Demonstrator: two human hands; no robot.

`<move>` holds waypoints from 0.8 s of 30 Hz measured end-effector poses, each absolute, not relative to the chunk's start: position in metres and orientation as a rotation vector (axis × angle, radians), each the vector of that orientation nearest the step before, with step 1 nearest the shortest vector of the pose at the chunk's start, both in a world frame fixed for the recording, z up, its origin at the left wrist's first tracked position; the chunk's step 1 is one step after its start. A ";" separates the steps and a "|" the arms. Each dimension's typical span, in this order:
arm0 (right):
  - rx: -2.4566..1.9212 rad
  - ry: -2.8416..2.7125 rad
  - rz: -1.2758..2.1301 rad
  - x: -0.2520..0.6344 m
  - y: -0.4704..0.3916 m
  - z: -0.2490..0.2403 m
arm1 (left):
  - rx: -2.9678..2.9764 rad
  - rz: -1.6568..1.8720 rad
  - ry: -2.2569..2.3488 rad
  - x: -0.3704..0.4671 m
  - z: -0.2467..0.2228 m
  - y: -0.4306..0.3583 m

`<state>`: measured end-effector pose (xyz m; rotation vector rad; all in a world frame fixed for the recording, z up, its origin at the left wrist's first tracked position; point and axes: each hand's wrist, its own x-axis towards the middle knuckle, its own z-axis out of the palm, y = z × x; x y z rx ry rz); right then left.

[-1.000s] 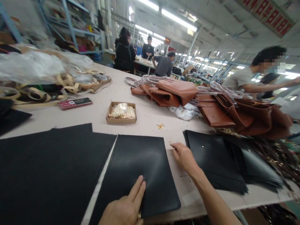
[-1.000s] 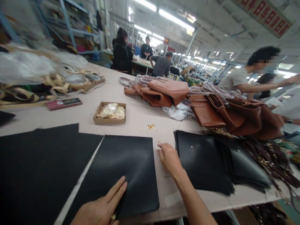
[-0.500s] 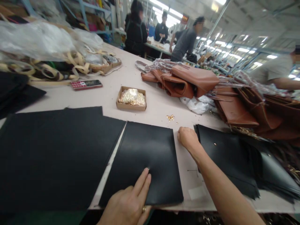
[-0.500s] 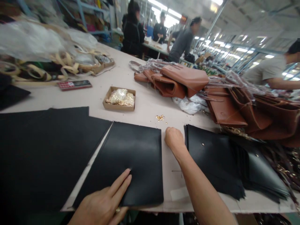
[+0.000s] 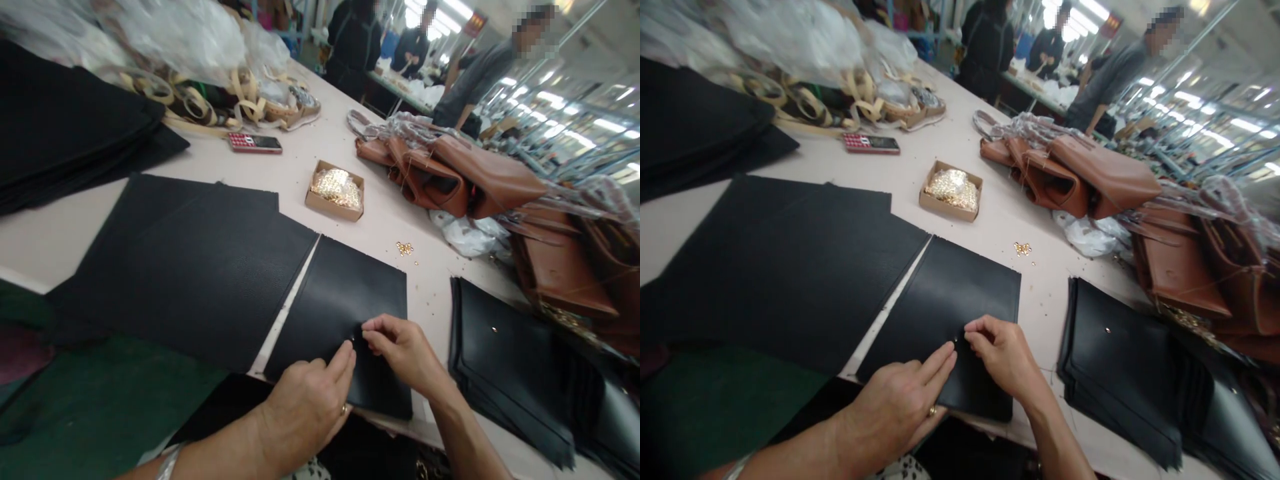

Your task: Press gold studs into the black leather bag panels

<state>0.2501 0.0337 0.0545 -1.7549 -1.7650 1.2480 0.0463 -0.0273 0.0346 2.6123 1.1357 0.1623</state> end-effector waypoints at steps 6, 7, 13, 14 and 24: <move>-1.788 -2.030 1.117 0.230 0.026 0.070 | 2.642 0.212 1.139 0.045 0.034 -0.028; -1.791 -2.057 1.100 0.228 0.027 0.072 | 2.646 0.218 1.137 0.045 0.034 -0.028; -1.866 -2.135 1.075 0.220 0.033 0.077 | 2.658 0.241 1.127 0.045 0.032 -0.029; -1.880 -2.137 1.087 0.219 0.035 0.076 | 2.657 0.242 1.125 0.045 0.032 -0.029; -2.076 -2.080 1.350 0.223 0.061 0.073 | 2.637 0.221 1.043 0.044 0.031 -0.026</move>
